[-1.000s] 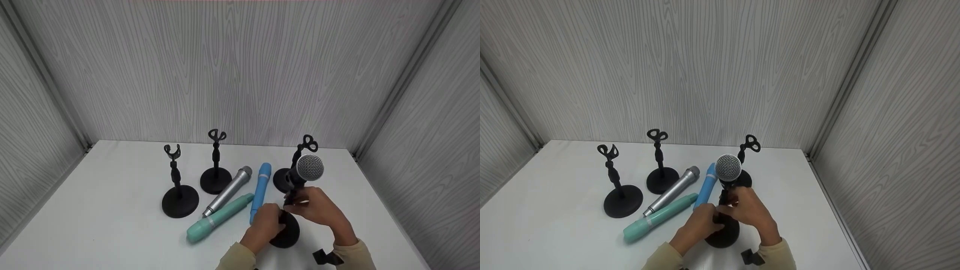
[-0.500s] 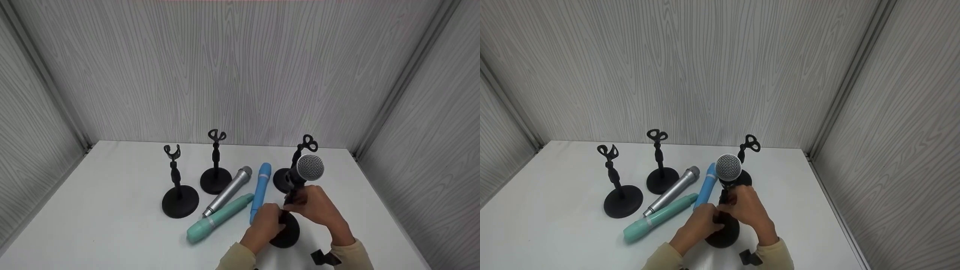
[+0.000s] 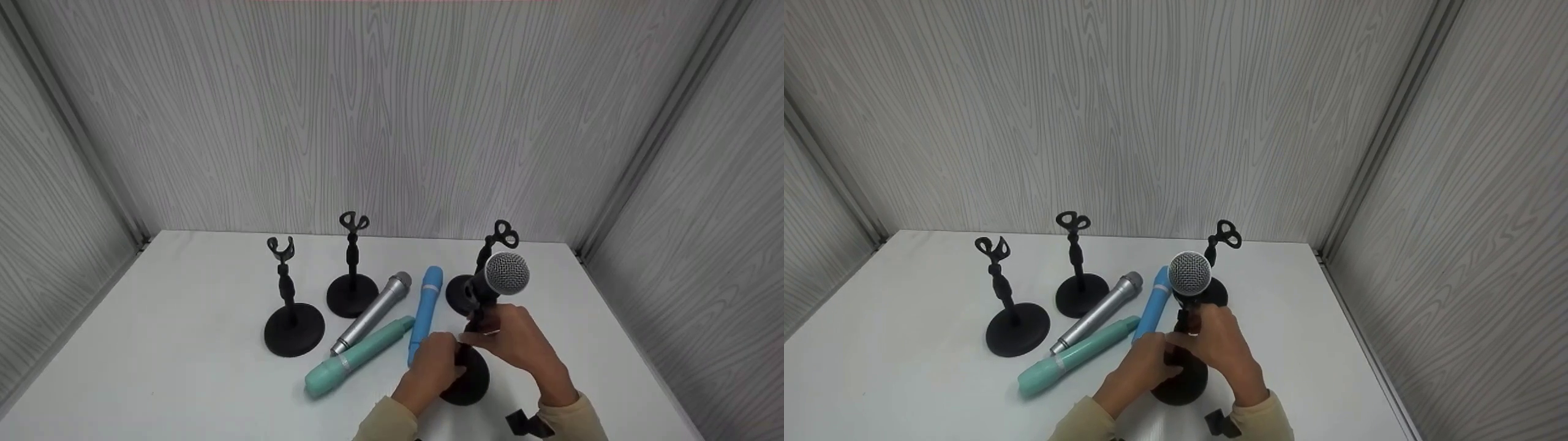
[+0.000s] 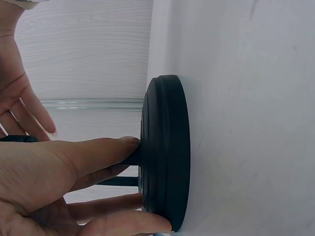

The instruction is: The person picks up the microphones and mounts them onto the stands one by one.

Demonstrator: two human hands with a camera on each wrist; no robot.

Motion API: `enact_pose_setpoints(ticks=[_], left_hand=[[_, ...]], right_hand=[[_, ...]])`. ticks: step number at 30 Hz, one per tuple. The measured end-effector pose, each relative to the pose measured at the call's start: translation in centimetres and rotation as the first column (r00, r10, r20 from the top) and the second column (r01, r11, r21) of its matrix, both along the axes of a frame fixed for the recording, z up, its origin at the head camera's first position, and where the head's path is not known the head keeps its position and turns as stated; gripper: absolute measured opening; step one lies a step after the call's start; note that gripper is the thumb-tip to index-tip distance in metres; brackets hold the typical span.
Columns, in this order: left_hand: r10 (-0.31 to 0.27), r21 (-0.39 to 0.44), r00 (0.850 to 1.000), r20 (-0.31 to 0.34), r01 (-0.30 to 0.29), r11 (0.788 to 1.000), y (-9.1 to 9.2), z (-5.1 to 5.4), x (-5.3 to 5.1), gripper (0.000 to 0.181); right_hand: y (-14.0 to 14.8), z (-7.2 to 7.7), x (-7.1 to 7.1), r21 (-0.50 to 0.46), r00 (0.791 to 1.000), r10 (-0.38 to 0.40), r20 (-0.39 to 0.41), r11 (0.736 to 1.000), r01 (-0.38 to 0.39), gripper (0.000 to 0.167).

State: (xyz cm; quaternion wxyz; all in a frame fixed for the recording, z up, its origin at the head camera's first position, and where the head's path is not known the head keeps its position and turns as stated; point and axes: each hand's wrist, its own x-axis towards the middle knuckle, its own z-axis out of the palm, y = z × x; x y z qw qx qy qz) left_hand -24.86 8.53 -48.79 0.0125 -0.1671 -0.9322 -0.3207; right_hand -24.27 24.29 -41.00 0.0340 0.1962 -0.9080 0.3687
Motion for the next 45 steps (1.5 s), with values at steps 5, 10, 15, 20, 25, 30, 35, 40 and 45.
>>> enact_pose_setpoints(ticks=[5, 10, 15, 20, 25, 30, 35, 40, 45], left_hand=[[-0.001, -0.005, 1.000, -0.031, 0.001, 1.000, 0.03, 0.03, 0.09, 0.020], [-0.007, 0.002, 1.000, -0.013, 0.007, 1.000, 0.03, -0.12, 0.03, 0.019], [-0.003, 0.005, 1.000, 0.005, 0.003, 1.000, -0.01, -0.23, 0.01, 0.020], [-0.003, 0.016, 1.000, -0.010, 0.004, 1.000, -0.09, -0.15, 0.07, 0.020], [-0.006, 0.012, 1.000, -0.029, 0.006, 1.000, -0.12, -0.12, 0.06, 0.020], [-0.006, 0.010, 0.999, -0.043, 0.006, 1.000, -0.18, -0.23, 0.17, 0.021], [-0.001, 0.000, 0.998, -0.057, 0.001, 1.000, -0.21, -0.40, 0.17, 0.021], [0.004, 0.000, 0.999, -0.041, -0.004, 1.000, -0.11, -0.46, 0.06, 0.021], [0.002, -0.004, 0.999, -0.035, -0.002, 1.000, -0.05, -0.54, -0.02, 0.021]], right_hand=[[-0.47, 0.12, 0.23, 0.029, 0.995, -0.086, -0.053, 0.996, 0.088, 0.012], [-0.34, 0.09, 0.22, 0.024, 0.997, -0.060, -0.043, 0.998, 0.061, 0.010], [-0.17, 0.21, 0.12, 0.000, 1.000, 0.003, -0.005, 1.000, -0.003, 0.010], [-0.05, 0.31, 0.03, -0.040, 0.998, 0.036, 0.059, 0.999, -0.034, 0.015], [0.14, 0.26, -0.11, -0.069, 0.992, 0.069, 0.108, 0.996, -0.062, 0.017], [0.14, 0.06, -0.23, -0.066, 0.991, 0.102, 0.087, 0.993, -0.096, 0.018], [0.01, -0.19, -0.25, -0.049, 0.995, 0.087, 0.047, 0.995, -0.085, 0.021], [-0.10, -0.24, -0.19, -0.015, 0.999, 0.041, 0.002, 0.999, -0.041, 0.019], [-0.19, -0.03, 0.03, 0.014, 0.999, -0.001, -0.032, 1.000, 0.001, 0.017]])
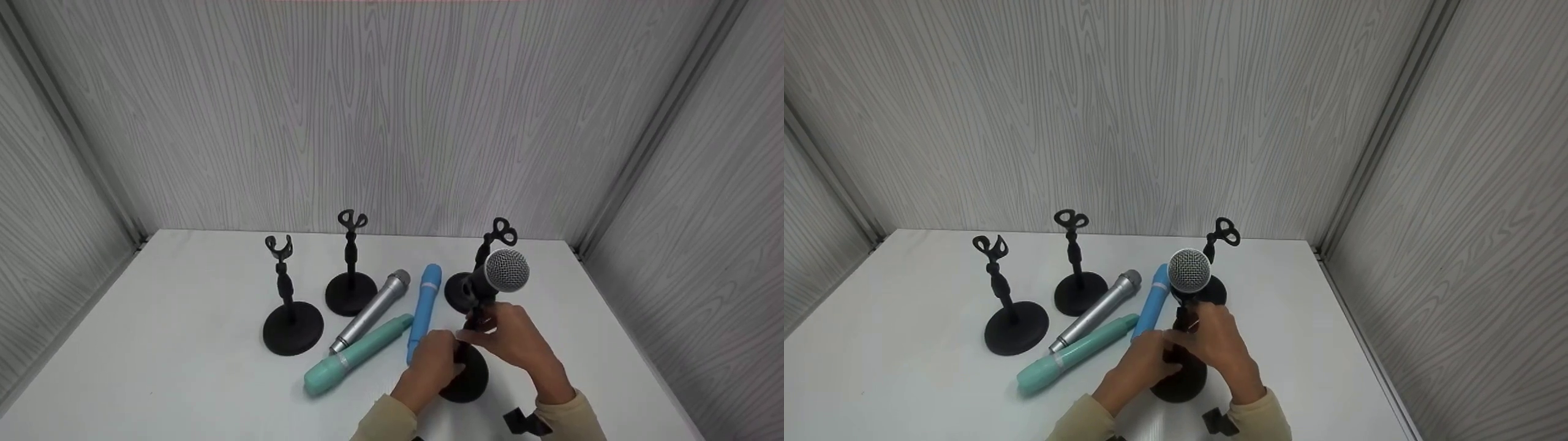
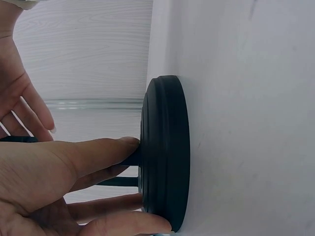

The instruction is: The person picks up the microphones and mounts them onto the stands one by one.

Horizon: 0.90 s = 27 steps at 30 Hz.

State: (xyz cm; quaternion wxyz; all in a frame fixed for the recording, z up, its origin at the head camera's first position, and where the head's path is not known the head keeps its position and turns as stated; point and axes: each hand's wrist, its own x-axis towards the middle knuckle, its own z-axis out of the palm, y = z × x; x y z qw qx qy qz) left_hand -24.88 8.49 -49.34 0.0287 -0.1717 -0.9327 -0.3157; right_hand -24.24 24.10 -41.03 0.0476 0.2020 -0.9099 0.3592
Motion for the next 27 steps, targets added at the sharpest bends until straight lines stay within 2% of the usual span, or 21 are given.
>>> enact_pose_setpoints(ticks=[4, 9, 14, 20, 24, 27], left_hand=[[-0.002, 0.003, 1.000, 0.001, 0.002, 1.000, 0.01, 0.11, -0.03, 0.020], [-0.004, 0.013, 1.000, 0.007, 0.004, 1.000, 0.03, 0.17, 0.06, 0.019], [-0.003, 0.030, 1.000, 0.021, 0.003, 1.000, 0.04, 0.22, 0.08, 0.020], [-0.002, 0.034, 0.999, 0.036, 0.000, 0.999, 0.06, 0.32, 0.07, 0.019], [0.000, 0.031, 0.999, 0.044, -0.001, 1.000, 0.05, 0.34, 0.06, 0.020], [0.002, 0.028, 0.999, 0.039, -0.003, 1.000, 0.03, 0.39, 0.10, 0.022]], right_hand=[[0.04, 0.17, 0.02, 0.005, 1.000, -0.031, -0.002, 1.000, 0.031, 0.014], [0.21, 0.16, -0.04, -0.007, 1.000, -0.013, 0.028, 1.000, 0.013, 0.009], [0.28, 0.23, 0.01, -0.037, 0.996, 0.029, 0.081, 0.999, -0.026, 0.009], [0.48, 0.24, -0.05, -0.069, 0.986, 0.098, 0.136, 0.994, -0.089, 0.018], [0.52, 0.24, -0.06, -0.056, 0.986, 0.109, 0.128, 0.993, -0.102, 0.019], [0.31, 0.26, 0.04, -0.040, 0.992, 0.075, 0.102, 0.997, -0.071, 0.016]])
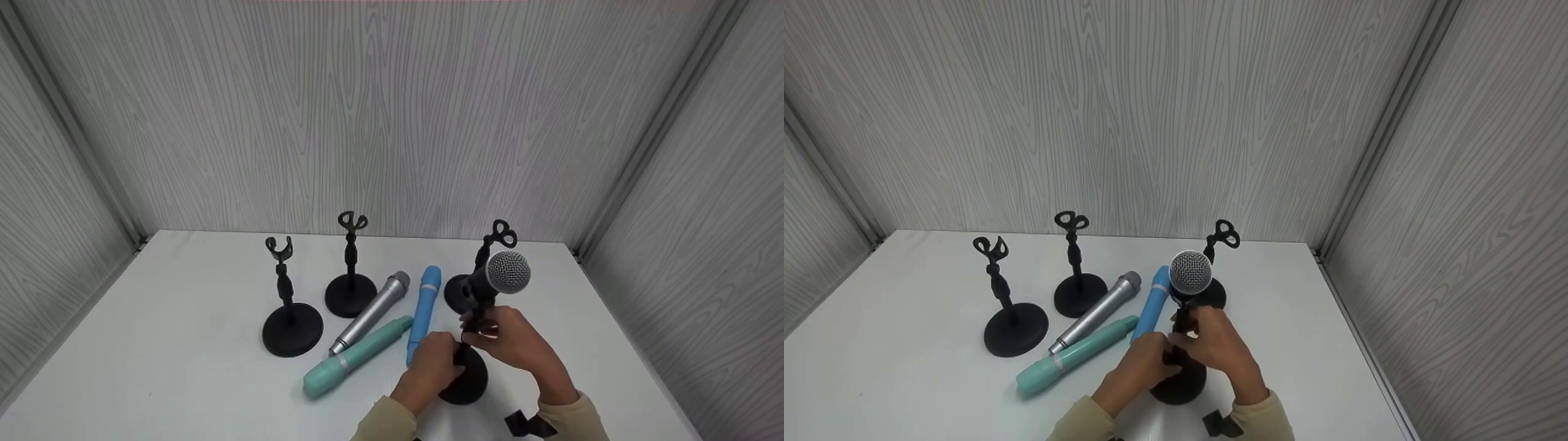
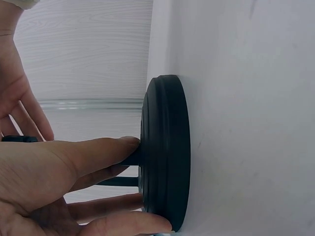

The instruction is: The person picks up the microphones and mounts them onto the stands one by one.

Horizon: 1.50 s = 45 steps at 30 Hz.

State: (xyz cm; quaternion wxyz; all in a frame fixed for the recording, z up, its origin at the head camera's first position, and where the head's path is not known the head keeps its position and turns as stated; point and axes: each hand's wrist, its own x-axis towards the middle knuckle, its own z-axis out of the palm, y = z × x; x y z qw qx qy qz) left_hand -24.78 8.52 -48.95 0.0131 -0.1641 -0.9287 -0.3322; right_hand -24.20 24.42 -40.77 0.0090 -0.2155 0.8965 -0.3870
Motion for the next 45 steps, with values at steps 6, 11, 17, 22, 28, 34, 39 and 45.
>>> enact_pose_setpoints(ticks=[6, 11, 17, 22, 28, 34, 39, 45], left_hand=[[0.005, -0.014, 1.000, -0.005, -0.005, 1.000, 0.02, -0.20, -0.06, 0.023], [0.003, -0.017, 1.000, 0.008, -0.003, 1.000, 0.05, -0.25, -0.14, 0.021], [0.004, -0.004, 1.000, -0.015, -0.004, 1.000, 0.04, -0.25, -0.17, 0.021], [0.008, 0.008, 1.000, -0.027, -0.008, 1.000, 0.01, -0.22, -0.07, 0.022], [0.014, 0.005, 1.000, -0.007, -0.014, 1.000, 0.08, -0.12, -0.09, 0.022], [0.010, 0.004, 1.000, -0.012, -0.010, 1.000, 0.10, -0.20, -0.12, 0.022], [0.002, 0.001, 1.000, 0.000, -0.002, 1.000, 0.10, -0.31, -0.28, 0.022], [0.011, -0.011, 1.000, 0.007, -0.011, 1.000, 0.11, -0.22, -0.17, 0.022]], right_hand=[[-0.74, -0.09, 0.13, 0.023, 0.990, -0.130, -0.061, 0.991, 0.131, 0.012], [-0.82, -0.16, 0.08, 0.033, 0.984, -0.166, -0.070, 0.985, 0.169, 0.009], [-0.54, -0.13, -0.01, 0.002, 0.991, -0.108, -0.074, 0.994, 0.108, 0.008], [-0.33, -0.12, -0.09, -0.032, 0.998, -0.058, -0.036, 0.998, 0.057, 0.011], [-0.20, -0.08, -0.12, -0.066, 1.000, -0.025, 0.018, 0.997, 0.026, 0.015], [-0.14, -0.02, -0.11, -0.087, 0.999, 0.003, 0.043, 0.996, 0.001, 0.017], [-0.09, -0.03, -0.15, -0.080, 0.999, 0.013, 0.035, 0.997, -0.010, 0.019], [-0.08, 0.03, 0.01, -0.063, 1.000, 0.022, 0.001, 0.998, -0.022, 0.019]])
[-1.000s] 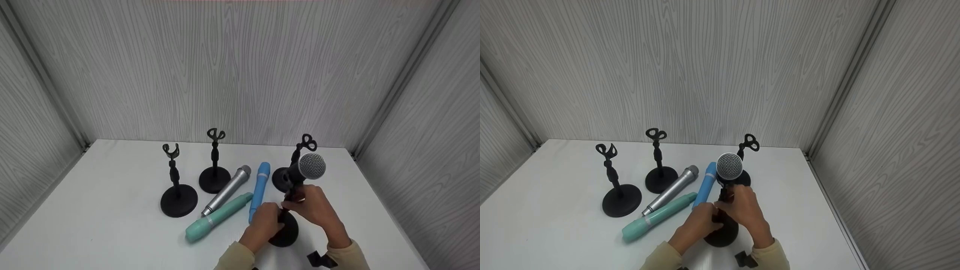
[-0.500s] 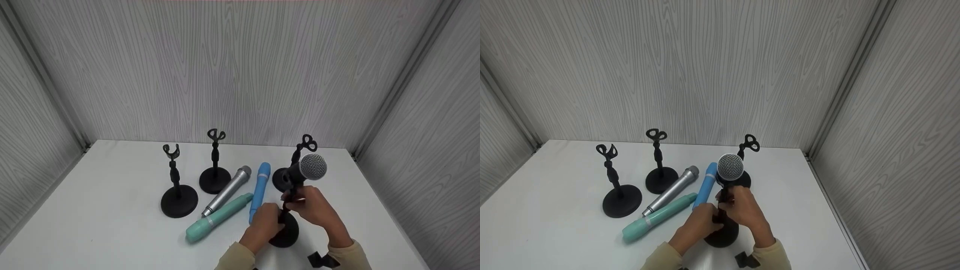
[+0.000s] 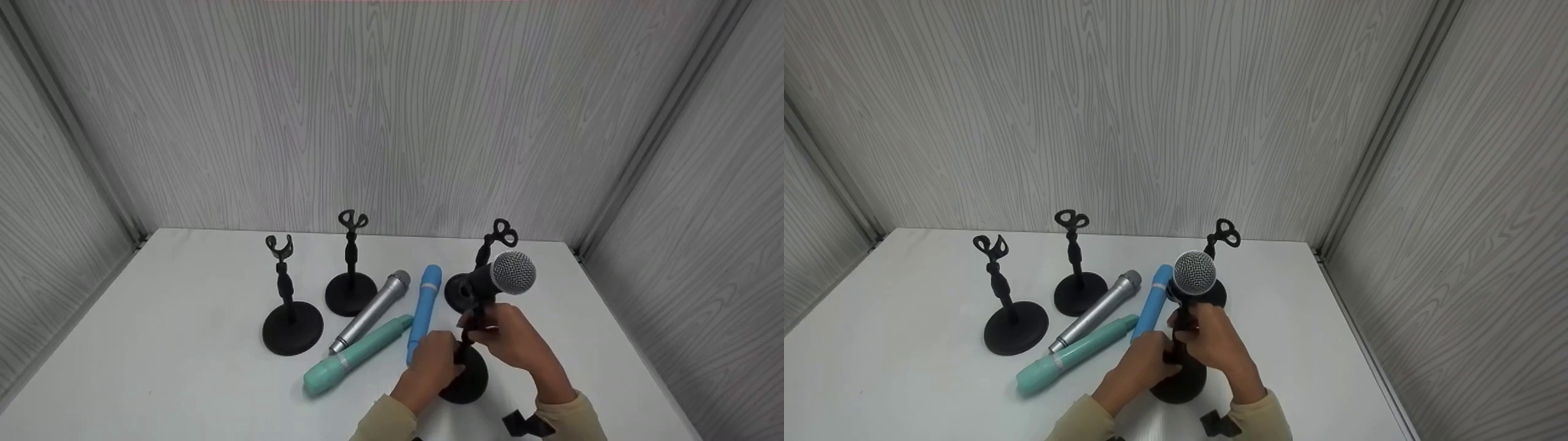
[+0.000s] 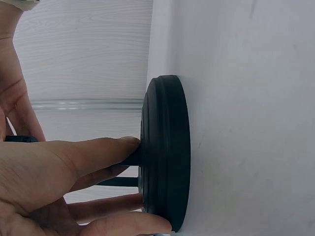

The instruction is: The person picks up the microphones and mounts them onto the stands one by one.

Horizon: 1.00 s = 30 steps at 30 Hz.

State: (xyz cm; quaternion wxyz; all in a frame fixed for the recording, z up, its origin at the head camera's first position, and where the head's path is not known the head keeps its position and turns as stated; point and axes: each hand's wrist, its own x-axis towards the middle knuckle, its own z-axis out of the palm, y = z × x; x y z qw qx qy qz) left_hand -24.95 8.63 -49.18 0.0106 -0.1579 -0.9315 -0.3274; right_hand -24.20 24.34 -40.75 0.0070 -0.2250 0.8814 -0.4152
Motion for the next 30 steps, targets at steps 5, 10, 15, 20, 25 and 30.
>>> enact_pose_setpoints(ticks=[5, 10, 15, 20, 25, 30], left_hand=[[0.009, 0.013, 1.000, -0.022, -0.009, 1.000, -0.08, 0.06, 0.22, 0.023], [0.002, 0.018, 1.000, -0.007, -0.002, 1.000, -0.09, 0.21, 0.20, 0.022], [-0.004, 0.020, 1.000, -0.012, 0.004, 1.000, -0.14, 0.26, 0.22, 0.021], [-0.002, 0.012, 0.999, -0.042, 0.003, 1.000, -0.20, 0.27, 0.32, 0.022], [-0.001, 0.023, 1.000, -0.031, 0.002, 1.000, -0.20, 0.28, 0.33, 0.023], [-0.004, 0.027, 1.000, -0.007, 0.004, 1.000, -0.11, 0.28, 0.18, 0.021]], right_hand=[[0.04, 0.08, 0.00, 0.011, 1.000, 0.001, 0.003, 1.000, -0.001, 0.020], [0.20, 0.11, -0.07, 0.009, 1.000, -0.009, -0.004, 1.000, 0.009, 0.016], [0.51, 0.45, 0.08, -0.017, 0.997, -0.071, 0.002, 0.997, 0.071, 0.017], [0.75, 0.75, 0.11, -0.039, 0.993, -0.112, -0.031, 0.993, 0.111, 0.019], [0.77, 0.77, 0.09, -0.049, 0.991, -0.122, -0.061, 0.992, 0.119, 0.016], [0.66, 0.62, 0.11, -0.035, 0.985, -0.149, -0.088, 0.989, 0.147, 0.014]])
